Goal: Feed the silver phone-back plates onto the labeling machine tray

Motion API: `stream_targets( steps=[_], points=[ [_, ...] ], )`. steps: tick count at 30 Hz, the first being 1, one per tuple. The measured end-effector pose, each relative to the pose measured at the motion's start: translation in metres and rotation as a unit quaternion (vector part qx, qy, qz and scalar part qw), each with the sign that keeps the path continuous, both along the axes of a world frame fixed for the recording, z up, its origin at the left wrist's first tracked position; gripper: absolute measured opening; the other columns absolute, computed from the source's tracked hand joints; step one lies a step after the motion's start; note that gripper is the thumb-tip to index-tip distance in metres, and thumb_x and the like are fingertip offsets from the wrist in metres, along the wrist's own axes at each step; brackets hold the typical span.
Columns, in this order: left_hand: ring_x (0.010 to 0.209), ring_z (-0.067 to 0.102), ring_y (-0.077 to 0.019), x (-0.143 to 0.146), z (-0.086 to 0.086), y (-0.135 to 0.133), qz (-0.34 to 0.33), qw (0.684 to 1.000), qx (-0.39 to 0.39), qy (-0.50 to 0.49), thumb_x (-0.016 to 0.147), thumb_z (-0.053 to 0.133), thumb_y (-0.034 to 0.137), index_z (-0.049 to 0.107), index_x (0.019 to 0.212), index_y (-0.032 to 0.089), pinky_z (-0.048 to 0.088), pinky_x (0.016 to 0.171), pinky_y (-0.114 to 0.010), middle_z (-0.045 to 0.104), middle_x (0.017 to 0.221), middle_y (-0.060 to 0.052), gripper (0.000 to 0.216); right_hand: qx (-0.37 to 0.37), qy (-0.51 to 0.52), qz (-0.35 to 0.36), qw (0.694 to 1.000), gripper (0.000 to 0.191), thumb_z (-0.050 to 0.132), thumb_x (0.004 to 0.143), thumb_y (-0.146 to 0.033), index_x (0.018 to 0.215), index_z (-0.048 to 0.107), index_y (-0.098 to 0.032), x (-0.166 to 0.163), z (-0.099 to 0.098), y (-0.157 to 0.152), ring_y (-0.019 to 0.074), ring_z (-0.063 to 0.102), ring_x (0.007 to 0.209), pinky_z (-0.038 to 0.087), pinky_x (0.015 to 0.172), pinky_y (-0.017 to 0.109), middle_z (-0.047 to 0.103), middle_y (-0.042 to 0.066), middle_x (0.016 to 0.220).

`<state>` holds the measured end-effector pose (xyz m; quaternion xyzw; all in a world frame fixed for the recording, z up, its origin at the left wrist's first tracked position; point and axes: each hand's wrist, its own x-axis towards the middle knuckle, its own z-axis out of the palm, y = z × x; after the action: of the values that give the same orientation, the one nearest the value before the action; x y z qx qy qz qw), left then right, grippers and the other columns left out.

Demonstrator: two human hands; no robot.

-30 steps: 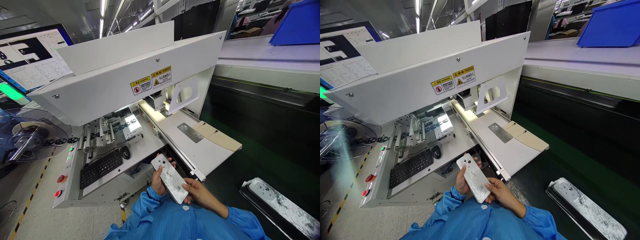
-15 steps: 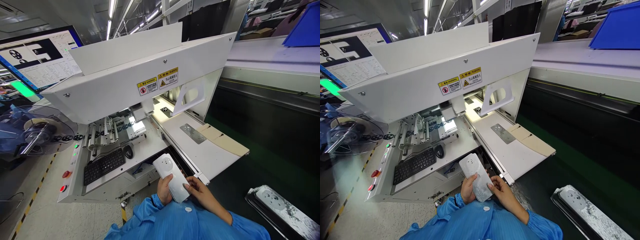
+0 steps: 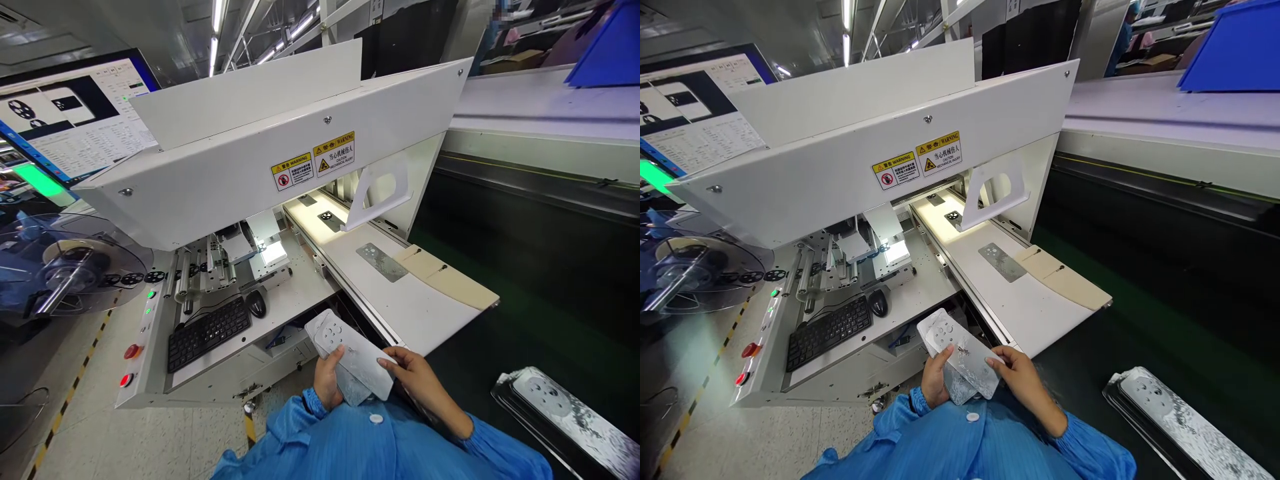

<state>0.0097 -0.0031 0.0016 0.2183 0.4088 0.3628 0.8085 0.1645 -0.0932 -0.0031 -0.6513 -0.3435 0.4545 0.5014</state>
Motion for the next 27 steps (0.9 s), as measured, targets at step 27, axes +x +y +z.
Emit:
stream_targets(
  steps=[27],
  points=[
    [0.084,0.068,-0.0324,0.001,0.003,0.0,-0.04,0.999,0.024,0.028,0.039,0.088,0.032,0.068,0.103,0.012,0.049,0.086,-0.045,0.074,0.08,-0.01,0.07,0.188,-0.485,0.116,0.846,0.046,0.058,0.089,-0.039,0.13,0.049,-0.019,-0.01,-0.01,-0.01,0.0328,0.042,0.124,0.048,0.094,0.049,0.042,0.016,0.138]
  ],
)
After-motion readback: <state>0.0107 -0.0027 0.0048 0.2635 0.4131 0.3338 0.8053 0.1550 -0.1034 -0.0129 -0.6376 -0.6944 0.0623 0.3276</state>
